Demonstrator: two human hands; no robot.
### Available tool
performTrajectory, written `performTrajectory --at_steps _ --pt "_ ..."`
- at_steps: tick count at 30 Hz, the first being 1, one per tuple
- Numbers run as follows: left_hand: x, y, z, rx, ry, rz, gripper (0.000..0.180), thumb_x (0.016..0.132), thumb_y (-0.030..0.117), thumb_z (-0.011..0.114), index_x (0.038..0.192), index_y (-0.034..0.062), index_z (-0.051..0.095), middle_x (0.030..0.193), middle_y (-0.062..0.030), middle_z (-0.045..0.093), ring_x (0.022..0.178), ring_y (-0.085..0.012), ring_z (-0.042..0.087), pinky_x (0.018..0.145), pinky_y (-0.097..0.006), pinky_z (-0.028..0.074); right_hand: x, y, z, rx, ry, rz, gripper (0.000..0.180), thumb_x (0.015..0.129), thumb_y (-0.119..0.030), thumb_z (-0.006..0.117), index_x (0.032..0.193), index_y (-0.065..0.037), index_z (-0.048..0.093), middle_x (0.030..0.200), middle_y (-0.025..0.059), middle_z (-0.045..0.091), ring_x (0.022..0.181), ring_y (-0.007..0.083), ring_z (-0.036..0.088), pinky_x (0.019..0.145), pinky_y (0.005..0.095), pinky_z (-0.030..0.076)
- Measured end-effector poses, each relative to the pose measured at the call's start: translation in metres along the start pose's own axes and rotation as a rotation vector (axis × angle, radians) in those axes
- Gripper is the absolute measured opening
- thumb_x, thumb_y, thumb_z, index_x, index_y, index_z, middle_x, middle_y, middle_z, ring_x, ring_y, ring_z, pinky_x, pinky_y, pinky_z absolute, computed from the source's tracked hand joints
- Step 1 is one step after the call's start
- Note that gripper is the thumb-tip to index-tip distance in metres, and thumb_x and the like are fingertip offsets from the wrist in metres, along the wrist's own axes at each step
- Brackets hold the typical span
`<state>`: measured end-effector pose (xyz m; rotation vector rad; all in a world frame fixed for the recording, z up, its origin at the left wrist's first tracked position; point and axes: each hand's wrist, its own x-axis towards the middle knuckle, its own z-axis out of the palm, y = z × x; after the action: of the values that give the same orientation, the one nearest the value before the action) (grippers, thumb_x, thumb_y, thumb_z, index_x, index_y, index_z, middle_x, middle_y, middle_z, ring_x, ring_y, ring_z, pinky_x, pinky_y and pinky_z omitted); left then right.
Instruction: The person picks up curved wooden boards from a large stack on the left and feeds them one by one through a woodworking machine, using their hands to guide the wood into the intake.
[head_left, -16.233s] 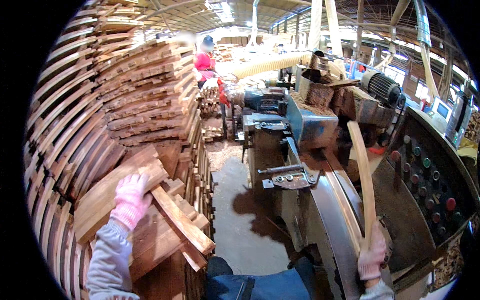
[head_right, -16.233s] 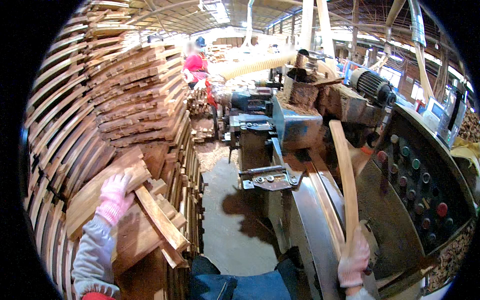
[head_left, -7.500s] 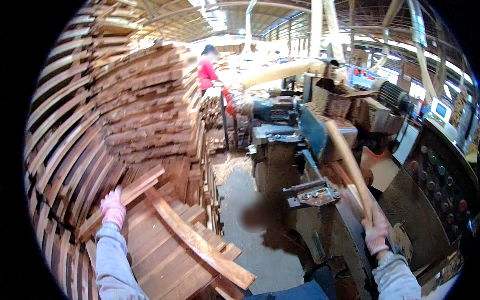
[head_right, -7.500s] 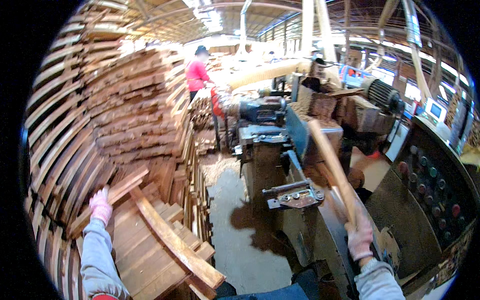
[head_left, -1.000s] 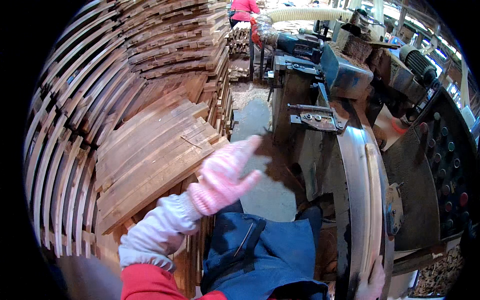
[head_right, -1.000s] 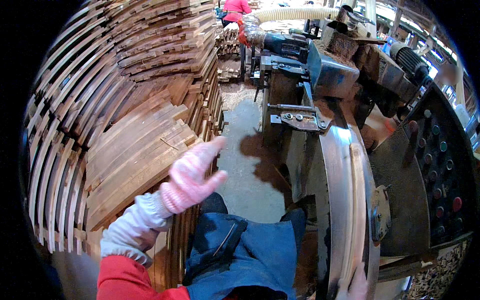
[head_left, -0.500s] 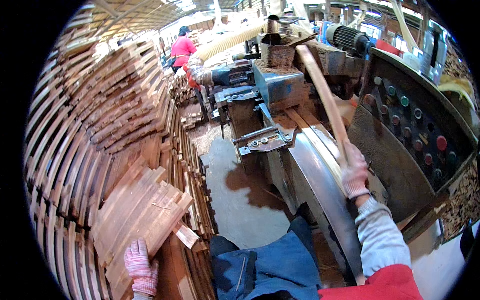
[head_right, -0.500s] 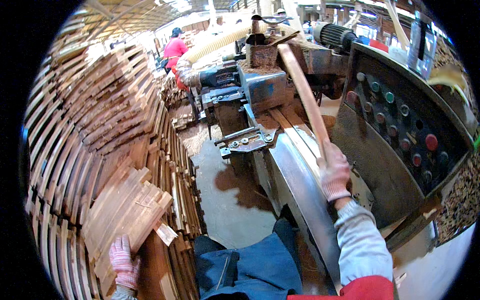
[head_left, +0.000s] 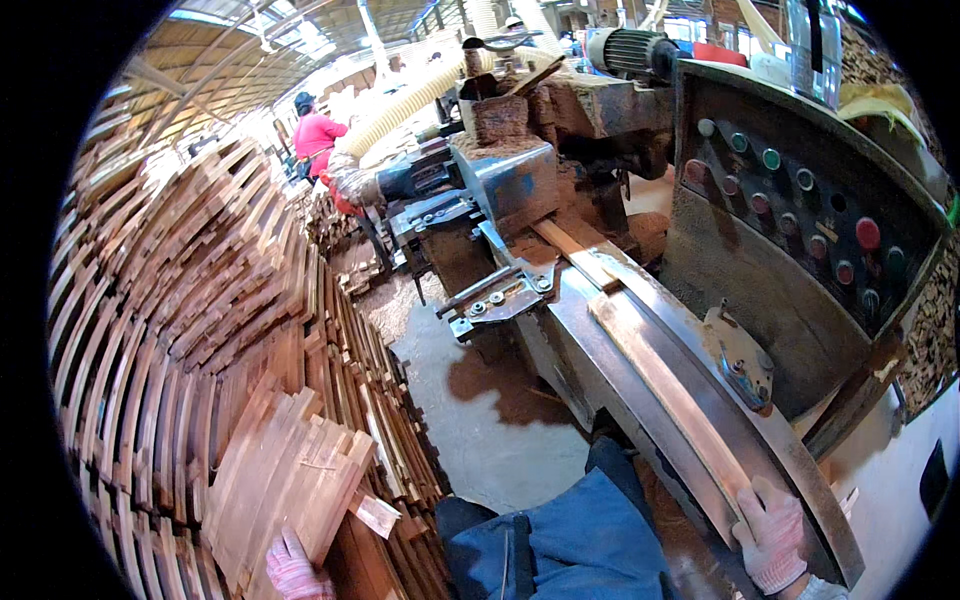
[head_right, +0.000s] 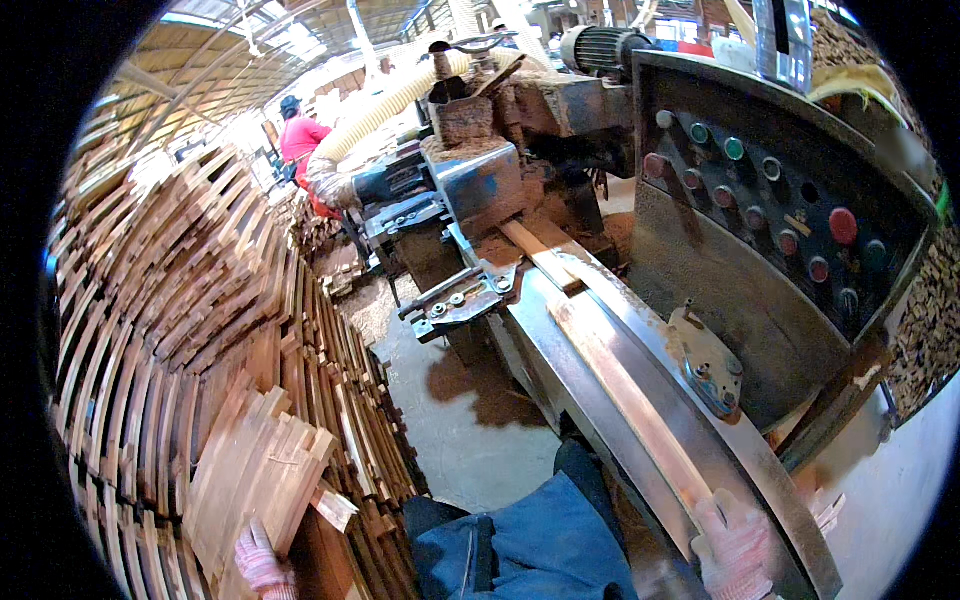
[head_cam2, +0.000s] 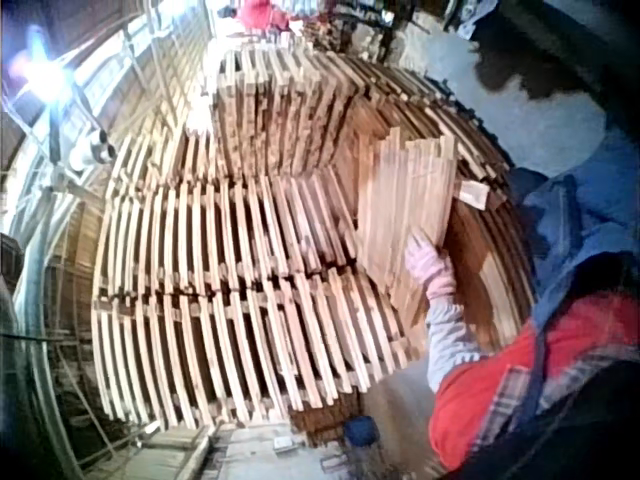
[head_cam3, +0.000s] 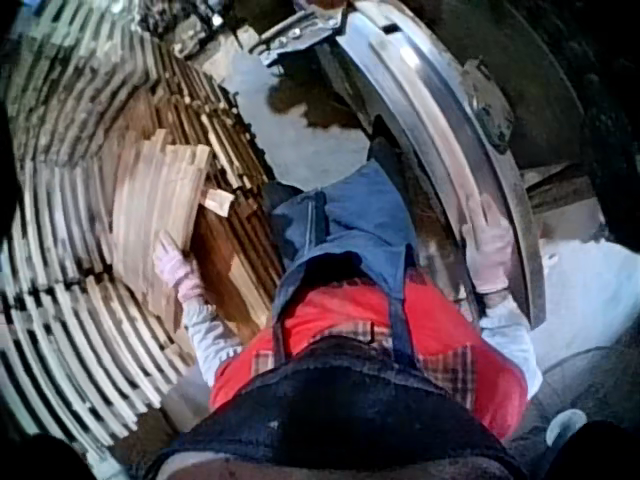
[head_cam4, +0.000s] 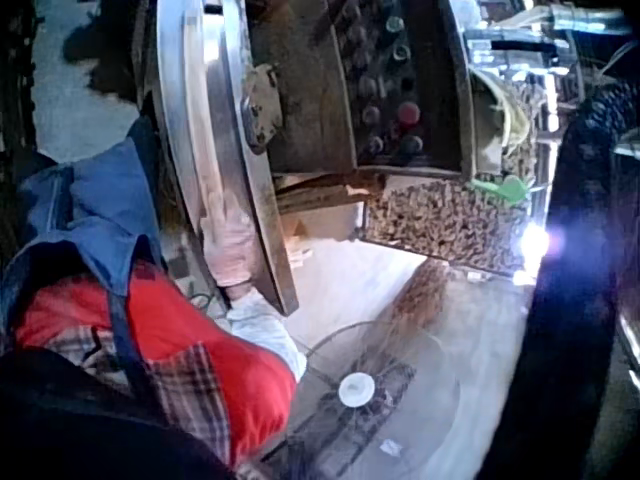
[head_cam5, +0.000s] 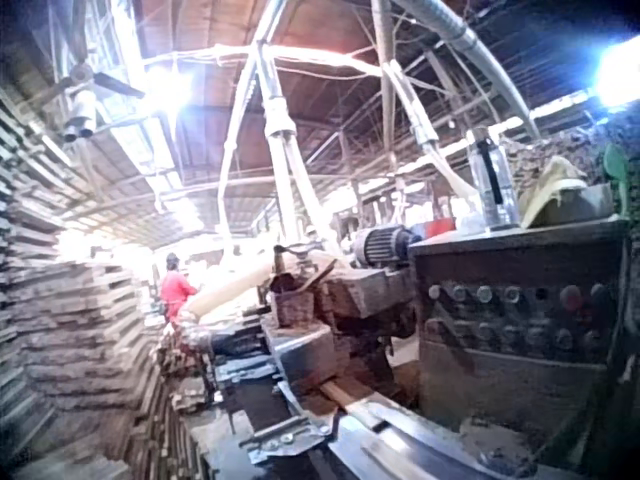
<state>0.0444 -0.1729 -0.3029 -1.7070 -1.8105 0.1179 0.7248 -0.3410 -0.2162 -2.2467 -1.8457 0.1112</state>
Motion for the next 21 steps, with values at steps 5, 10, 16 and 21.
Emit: performTrajectory --at_steps 5,10,16,21 --pt "0.034 0.025 -0.104 -0.151 -0.308 -0.043 0.092 0.075 0.016 0.075 0.160 0.0149 0.040 0.144 -0.0208 0.058 0.125 -0.0395 0.060 0.106 -0.048 0.051 0.046 0.015 0.021 0.002 0.203 -0.123 0.040 0.081 -0.011 0.071 0.121 -0.013 0.067 0.128 0.0168 0.063 0.117 0.0397 0.061 0.096 0.0516 0.051" --pt "0.033 0.003 -0.113 -0.213 -0.261 -0.067 0.085 0.081 0.020 0.074 0.160 0.0171 0.044 0.122 -0.0223 0.069 0.105 -0.0425 0.068 0.094 -0.049 0.056 0.162 0.029 0.057 -0.190 0.242 -0.237 0.036 0.089 -0.013 0.060 0.125 -0.015 0.066 0.135 0.0153 0.061 0.126 0.0368 0.058 0.107 0.0494 0.047" --pt "0.053 -0.023 -0.115 0.007 -0.214 0.028 0.082 0.089 0.043 0.076 0.161 0.0191 0.044 0.117 -0.0193 0.071 0.104 -0.0392 0.069 0.093 -0.049 0.056 0.250 0.019 0.074 -0.209 0.213 -0.290 0.036 0.097 -0.018 0.055 0.131 -0.021 0.068 0.139 0.0114 0.059 0.127 0.0317 0.058 0.104 0.0475 0.048" --pt "0.132 0.040 -0.171 -0.130 0.008 0.321 0.062 0.077 0.019 0.072 0.137 0.0077 0.060 0.102 -0.0111 0.066 0.098 -0.0313 0.066 0.094 -0.046 0.051 0.321 -0.005 0.072 -0.191 0.179 -0.253 0.033 0.098 -0.015 0.054 0.127 -0.018 0.069 0.132 0.0104 0.064 0.121 0.0326 0.062 0.101 0.0443 0.051"
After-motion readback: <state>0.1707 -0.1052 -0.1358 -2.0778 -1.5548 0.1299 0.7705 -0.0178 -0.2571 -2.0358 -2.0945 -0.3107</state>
